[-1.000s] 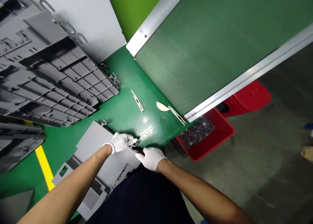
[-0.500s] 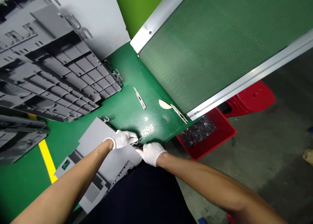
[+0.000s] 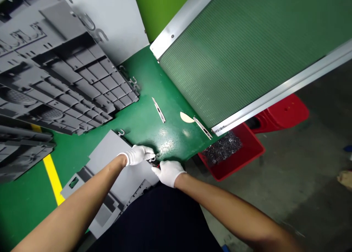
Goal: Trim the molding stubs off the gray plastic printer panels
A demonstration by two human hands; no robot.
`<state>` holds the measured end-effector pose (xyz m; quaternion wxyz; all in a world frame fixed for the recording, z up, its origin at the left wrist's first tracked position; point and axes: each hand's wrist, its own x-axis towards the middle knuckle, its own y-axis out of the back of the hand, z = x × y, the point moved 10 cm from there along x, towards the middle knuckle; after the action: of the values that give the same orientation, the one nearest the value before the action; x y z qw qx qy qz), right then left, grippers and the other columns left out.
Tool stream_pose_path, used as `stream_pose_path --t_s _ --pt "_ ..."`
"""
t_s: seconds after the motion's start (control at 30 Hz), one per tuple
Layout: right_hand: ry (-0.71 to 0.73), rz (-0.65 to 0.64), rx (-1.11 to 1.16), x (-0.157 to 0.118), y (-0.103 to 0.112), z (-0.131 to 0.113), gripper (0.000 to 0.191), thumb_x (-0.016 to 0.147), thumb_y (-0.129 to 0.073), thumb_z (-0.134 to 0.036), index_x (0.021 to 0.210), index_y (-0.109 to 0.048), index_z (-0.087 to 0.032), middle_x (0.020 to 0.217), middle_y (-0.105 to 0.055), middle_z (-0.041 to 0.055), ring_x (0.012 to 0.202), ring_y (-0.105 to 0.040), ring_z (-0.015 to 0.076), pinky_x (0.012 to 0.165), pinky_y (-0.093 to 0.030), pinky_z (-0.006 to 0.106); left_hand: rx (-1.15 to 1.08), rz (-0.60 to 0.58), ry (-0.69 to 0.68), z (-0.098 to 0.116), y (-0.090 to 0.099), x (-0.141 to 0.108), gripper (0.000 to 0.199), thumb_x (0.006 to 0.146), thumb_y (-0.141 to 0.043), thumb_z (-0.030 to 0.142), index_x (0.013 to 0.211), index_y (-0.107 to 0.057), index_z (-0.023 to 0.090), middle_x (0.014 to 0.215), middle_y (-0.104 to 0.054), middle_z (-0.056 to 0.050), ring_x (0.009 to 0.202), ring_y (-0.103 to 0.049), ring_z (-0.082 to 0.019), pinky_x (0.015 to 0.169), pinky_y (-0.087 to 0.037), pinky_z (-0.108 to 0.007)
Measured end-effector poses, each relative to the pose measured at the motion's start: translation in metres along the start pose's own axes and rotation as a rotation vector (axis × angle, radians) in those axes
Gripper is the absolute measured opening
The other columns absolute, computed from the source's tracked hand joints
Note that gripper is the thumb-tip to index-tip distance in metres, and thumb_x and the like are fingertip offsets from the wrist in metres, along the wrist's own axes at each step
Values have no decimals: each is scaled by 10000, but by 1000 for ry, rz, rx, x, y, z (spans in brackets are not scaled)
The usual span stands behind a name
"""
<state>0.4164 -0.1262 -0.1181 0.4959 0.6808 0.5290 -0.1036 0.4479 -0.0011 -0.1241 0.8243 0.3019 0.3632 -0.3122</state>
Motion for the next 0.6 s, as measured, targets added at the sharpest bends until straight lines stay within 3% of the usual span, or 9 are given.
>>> stream_pose_path --t_s 0.27,0.4,0.5,0.6 --pt "158 -38 -177 6 19 -3 708 1001 -192 -610 1042 -698 -116 940 -739 203 888 -723 344 758 -527 436 -8 36 15 -4 4 0 331 842 -586 525 788 -699 218 791 -698 -8 782 -595 -187 803 -437 -310" --pt "2 -35 -42 2 28 28 744 974 -192 -676 1020 -717 -151 965 -744 205 923 -716 345 788 -514 425 -99 163 -51 3 19 -2 403 885 -506 562 788 -639 195 845 -666 -26 814 -580 -187 797 -462 -305" --pt "-171 11 138 -10 20 49 752 977 -178 -685 1024 -713 -159 994 -747 193 956 -712 327 814 -493 395 -265 237 -138 45 18 -1 418 880 -533 575 760 -619 184 796 -632 -34 760 -566 -187 748 -474 -321" --pt "-229 13 282 -20 0 52 687 1006 -197 -623 1054 -708 -167 1074 -746 166 1040 -694 296 846 -468 352 -398 140 -251 120 -7 4 369 891 -563 541 856 -666 189 847 -679 -56 791 -611 -205 752 -500 -331"
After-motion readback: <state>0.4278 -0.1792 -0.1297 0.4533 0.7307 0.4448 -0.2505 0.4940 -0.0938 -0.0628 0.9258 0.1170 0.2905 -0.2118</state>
